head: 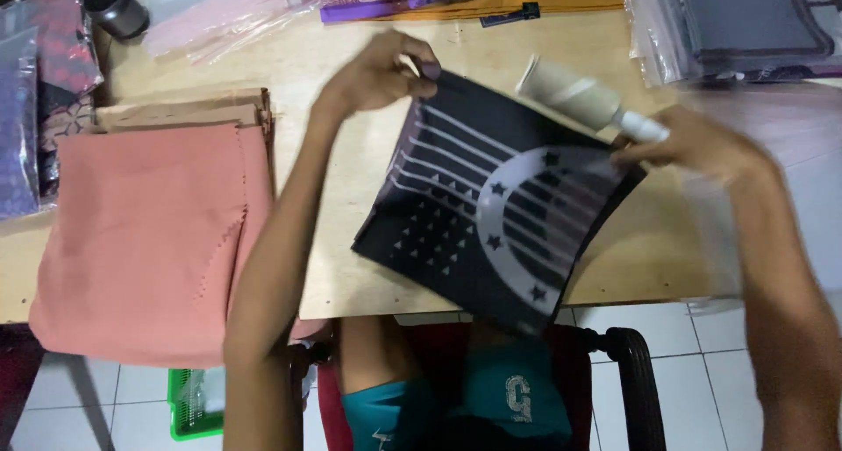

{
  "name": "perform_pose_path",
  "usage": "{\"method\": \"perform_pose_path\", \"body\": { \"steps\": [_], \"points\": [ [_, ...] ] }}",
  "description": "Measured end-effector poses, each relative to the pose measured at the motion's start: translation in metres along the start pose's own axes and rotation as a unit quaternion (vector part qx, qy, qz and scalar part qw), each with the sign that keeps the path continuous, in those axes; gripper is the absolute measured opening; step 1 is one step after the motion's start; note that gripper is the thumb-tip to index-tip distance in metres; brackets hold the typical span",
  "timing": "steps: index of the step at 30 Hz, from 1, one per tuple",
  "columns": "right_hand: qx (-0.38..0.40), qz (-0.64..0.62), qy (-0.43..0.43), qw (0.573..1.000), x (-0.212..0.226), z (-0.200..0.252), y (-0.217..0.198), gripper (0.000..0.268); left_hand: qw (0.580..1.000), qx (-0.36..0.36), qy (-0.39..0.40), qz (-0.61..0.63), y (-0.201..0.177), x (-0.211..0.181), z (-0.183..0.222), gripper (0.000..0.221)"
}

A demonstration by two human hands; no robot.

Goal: Using a lint roller to remove lint and debris from fabric pieces before folding them into squares on a work table.

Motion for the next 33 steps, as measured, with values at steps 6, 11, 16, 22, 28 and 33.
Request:
{"method": "perform_pose_path", "body": {
  "steps": [6, 11, 16, 22, 28, 33],
  "points": [
    [-0.196, 0.069, -0.015, 0.978, 0.063, 0.024, -0.110, 0.035, 0.989, -0.096, 0.014, -0.116, -0.099, -0.091, 0.035, 0.008],
    [-0.235, -0.055, -0.266, 0.933, 0.061, 0.023, -0.126, 0.023, 0.959, -0.191, 0.157, -0.138, -0.100, -0.154, 0.075, 0.004],
    [-0.345, 0.050, -0.199, 0.916, 0.031, 0.104, -0.030, 0.030, 0.939, -0.227, 0.229, -0.123, -0.022, -0.156, 0.145, 0.027],
    [-0.515, 0.278, -0.404, 0.703, -0.021, 0.187, 0.159, 0.041, 0.935, -0.131, 0.185, -0.273, 0.128, -0.097, 0.246, 0.010],
    [-0.410, 0.217, -0.221, 0.858, -0.049, 0.182, 0.191, 0.025, 0.953, -0.110, 0.155, -0.237, 0.171, -0.076, 0.279, 0.033],
    [-0.265, -0.001, -0.120, 0.957, -0.019, 0.209, 0.176, 0.051, 0.933, -0.144, 0.157, -0.292, 0.188, -0.067, 0.284, 0.038]
  ]
}}
Point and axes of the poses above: each hand's wrist, its own z-axis away from the middle knuckle, its own y-axis out of the palm, x = y × z, the point moved 5 cm from there along -z, towards the middle knuckle, and after that the axes turned 5 degrees about y, right-handed, at the moved point
